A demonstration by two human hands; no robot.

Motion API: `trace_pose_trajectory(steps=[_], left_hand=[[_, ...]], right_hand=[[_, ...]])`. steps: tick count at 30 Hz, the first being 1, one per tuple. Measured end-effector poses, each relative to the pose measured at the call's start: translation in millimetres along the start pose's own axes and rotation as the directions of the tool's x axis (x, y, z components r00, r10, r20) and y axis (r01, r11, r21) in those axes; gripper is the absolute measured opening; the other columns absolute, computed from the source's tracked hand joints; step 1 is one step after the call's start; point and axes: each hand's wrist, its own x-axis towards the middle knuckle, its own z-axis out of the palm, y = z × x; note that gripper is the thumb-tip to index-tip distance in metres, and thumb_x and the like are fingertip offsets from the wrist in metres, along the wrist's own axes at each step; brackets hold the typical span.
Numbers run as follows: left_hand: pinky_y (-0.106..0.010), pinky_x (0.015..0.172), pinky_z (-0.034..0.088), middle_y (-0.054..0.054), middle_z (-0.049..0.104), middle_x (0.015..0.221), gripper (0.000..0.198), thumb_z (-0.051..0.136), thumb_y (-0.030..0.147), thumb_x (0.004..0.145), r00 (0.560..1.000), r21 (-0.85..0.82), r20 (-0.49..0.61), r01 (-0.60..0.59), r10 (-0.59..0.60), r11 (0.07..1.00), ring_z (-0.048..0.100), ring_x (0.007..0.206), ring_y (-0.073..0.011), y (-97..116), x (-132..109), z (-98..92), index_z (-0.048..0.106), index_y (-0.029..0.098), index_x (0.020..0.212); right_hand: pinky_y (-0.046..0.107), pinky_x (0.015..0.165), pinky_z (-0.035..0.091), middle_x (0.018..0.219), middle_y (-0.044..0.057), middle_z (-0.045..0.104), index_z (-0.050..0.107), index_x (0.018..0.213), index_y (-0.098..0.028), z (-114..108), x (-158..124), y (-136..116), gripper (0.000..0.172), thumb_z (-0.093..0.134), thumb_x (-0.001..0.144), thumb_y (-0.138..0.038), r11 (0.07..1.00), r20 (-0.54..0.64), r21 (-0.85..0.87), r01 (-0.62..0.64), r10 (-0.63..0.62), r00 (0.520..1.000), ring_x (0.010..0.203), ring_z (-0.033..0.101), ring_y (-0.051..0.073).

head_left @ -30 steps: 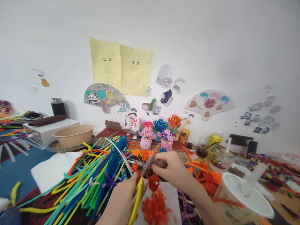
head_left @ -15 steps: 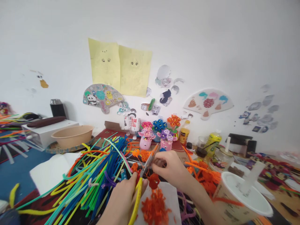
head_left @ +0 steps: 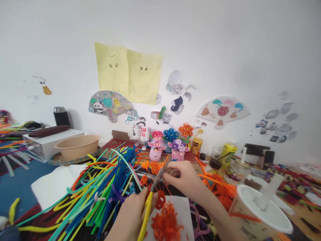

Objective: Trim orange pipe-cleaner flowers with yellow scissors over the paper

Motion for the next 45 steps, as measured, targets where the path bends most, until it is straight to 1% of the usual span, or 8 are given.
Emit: trace_pose_trajectory(steps=[7,17,21,25,31,34,38,45], left_hand=[[-0.020,0.050,0.040,0.000,0.062,0.052,0.042,0.025,0.045,0.091,0.999,0.022,0.040,-0.036,0.035,0.999,0.060,0.048,-0.0147,12,-9,-17.6,0.059,0.020,0.092],[-0.023,0.046,0.034,-0.001,0.059,0.049,0.049,0.023,0.045,0.091,1.000,0.098,0.002,0.001,-0.001,0.995,0.056,0.044,-0.0160,4,-8,-7.9,0.058,0.017,0.110],[-0.023,0.047,0.034,-0.001,0.059,0.051,0.048,0.024,0.044,0.091,1.000,0.148,-0.027,0.004,0.000,0.989,0.056,0.046,-0.0160,3,-8,-6.2,0.060,0.018,0.109],[-0.024,0.049,0.035,-0.003,0.062,0.055,0.046,0.024,0.042,0.092,1.000,0.172,0.022,0.015,-0.019,0.985,0.059,0.050,-0.0178,6,-8,-7.8,0.061,0.017,0.105],[-0.023,0.051,0.039,-0.001,0.062,0.052,0.047,0.022,0.044,0.092,0.997,0.075,0.075,-0.008,0.002,0.997,0.060,0.049,-0.0165,11,-9,-14.5,0.057,0.017,0.107],[-0.022,0.050,0.039,-0.001,0.061,0.050,0.044,0.025,0.045,0.091,0.999,0.061,0.048,-0.018,0.015,0.998,0.060,0.049,-0.0164,11,-9,-15.2,0.060,0.018,0.098],[-0.021,0.050,0.040,0.001,0.057,0.046,0.042,0.028,0.045,0.091,1.000,0.018,0.002,-0.003,0.003,1.000,0.059,0.047,-0.0154,8,-8,-9.8,0.062,0.021,0.090],[-0.021,0.047,0.038,0.001,0.055,0.043,0.040,0.028,0.041,0.091,0.999,0.046,0.023,0.034,-0.035,0.998,0.055,0.041,-0.0151,2,-2,0.6,0.062,0.020,0.087]], right_hand=[[0.021,0.053,0.049,0.059,0.001,0.066,0.062,0.068,-0.015,-7,0,4,0.012,0.053,0.075,-0.014,0.984,-0.013,0.164,-0.067,0.070,0.997,0.053,0.063,0.014],[0.021,0.050,0.046,0.058,0.002,0.065,0.061,0.062,-0.015,4,1,7,0.018,0.054,0.078,-0.020,0.984,0.010,0.173,-0.045,0.044,0.999,0.051,0.061,0.013],[0.020,0.049,0.045,0.055,0.001,0.064,0.062,0.065,-0.015,3,1,4,0.016,0.053,0.078,-0.018,0.989,-0.002,0.143,-0.041,0.042,0.999,0.051,0.061,0.014],[0.020,0.049,0.045,0.053,0.000,0.062,0.062,0.065,-0.016,3,-1,2,0.016,0.052,0.078,-0.018,0.993,-0.012,0.109,-0.039,0.041,0.999,0.051,0.061,0.014],[0.021,0.052,0.045,0.057,0.001,0.064,0.062,0.066,-0.016,1,-2,2,0.017,0.052,0.079,-0.018,0.998,-0.048,0.057,-0.013,0.016,0.999,0.054,0.061,0.014],[0.021,0.052,0.045,0.054,0.000,0.063,0.062,0.066,-0.016,-1,-1,2,0.017,0.052,0.080,-0.018,0.999,-0.057,0.041,-0.008,0.010,0.998,0.052,0.061,0.014],[0.021,0.053,0.044,0.056,0.000,0.064,0.062,0.065,-0.016,-3,-1,0,0.018,0.051,0.079,-0.017,1.000,-0.053,0.013,0.004,-0.003,0.999,0.053,0.060,0.014],[0.021,0.052,0.044,0.054,0.000,0.063,0.062,0.065,-0.016,-4,-3,-1,0.017,0.051,0.078,-0.015,1.000,-0.049,0.029,-0.012,0.013,0.999,0.052,0.060,0.014]])
